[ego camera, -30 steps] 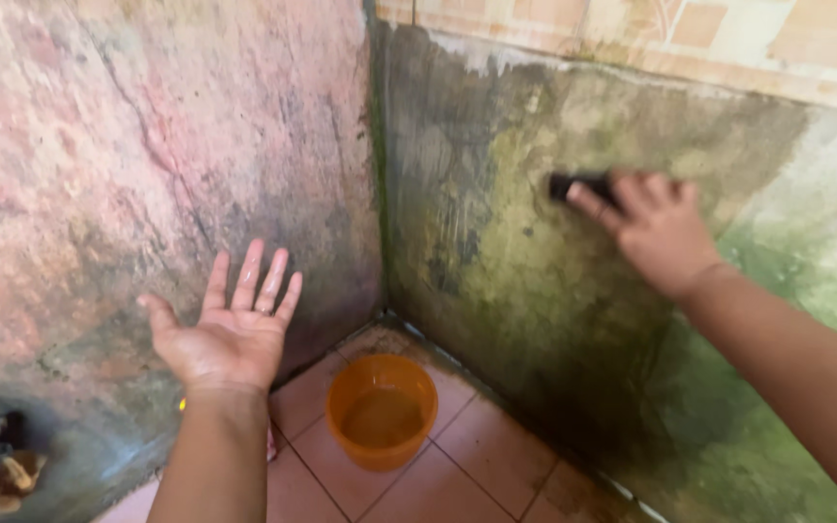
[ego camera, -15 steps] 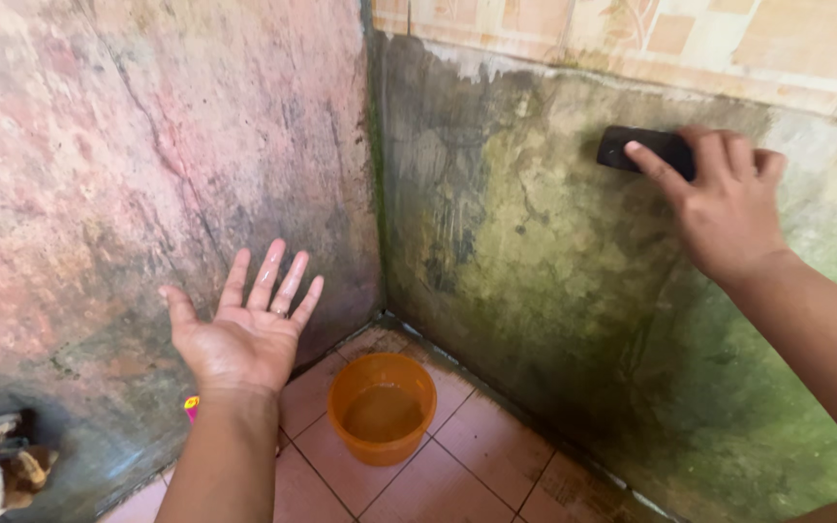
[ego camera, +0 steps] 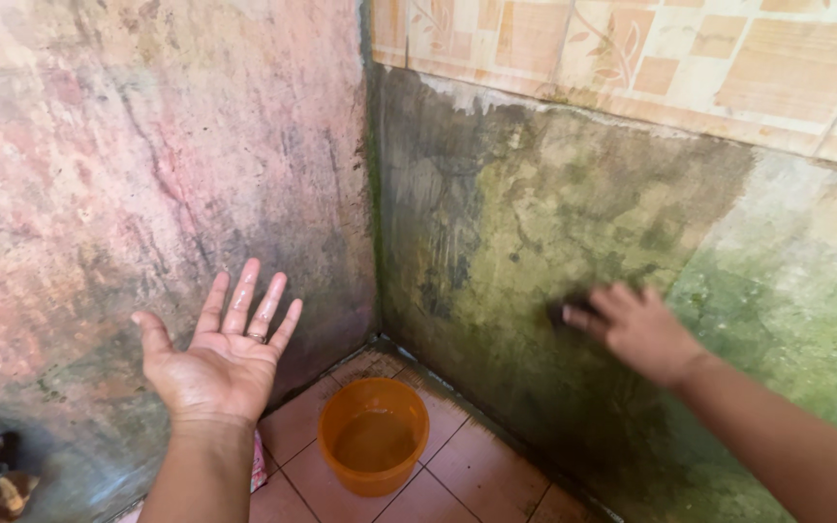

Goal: The person scrubs a moldy lower wall section in a tiled bathroom using a dark sponge and water from an orange bucket. They repeatedly dip the sponge and scrub the same area while holding a pink detergent packet.

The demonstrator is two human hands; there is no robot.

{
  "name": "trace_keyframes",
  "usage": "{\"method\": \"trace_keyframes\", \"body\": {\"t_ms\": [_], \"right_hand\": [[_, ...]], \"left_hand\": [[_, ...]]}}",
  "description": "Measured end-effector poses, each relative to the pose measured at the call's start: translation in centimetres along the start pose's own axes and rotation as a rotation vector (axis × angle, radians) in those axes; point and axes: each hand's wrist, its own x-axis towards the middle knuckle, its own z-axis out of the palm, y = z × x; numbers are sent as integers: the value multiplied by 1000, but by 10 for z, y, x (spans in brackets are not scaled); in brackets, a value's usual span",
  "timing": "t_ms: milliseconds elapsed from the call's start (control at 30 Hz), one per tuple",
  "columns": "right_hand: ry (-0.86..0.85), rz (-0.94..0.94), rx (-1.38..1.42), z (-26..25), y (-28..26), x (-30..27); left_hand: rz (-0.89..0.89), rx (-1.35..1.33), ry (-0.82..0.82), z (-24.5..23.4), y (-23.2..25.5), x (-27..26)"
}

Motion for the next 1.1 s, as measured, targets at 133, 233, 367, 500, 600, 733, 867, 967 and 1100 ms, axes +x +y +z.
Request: {"method": "trace_keyframes", "body": {"t_ms": [133,233,367,500,600,733,867,967,1100], "right_hand": [[662,320,67,-36,40,-16],[813,464,-48,-35,52,-27],[407,338,-149,-1,36,-23],[82,61,-118,27,2,-15],[-113,-85,-143,26,-16,-9],[-80,92,-95,-3,-4,-11],[514,429,32,-36,38,-28],[633,548,6,-37,52,-34],[227,432,-4,3,31,-35]], "left_hand": [[-1,5,-31,1,-3,3],[-14,30,-17,0,-5,5],[-41,60,11,-3,-8,2],[-37,66,14,1,-7,0],[-41,55,13,8,-8,-3],[-65,95,106,19,-16,-9],[-86,127,111,27,-19,-11],[-88,139,130,28,-19,-12],[-72,171,178,28,-17,-13]]}}
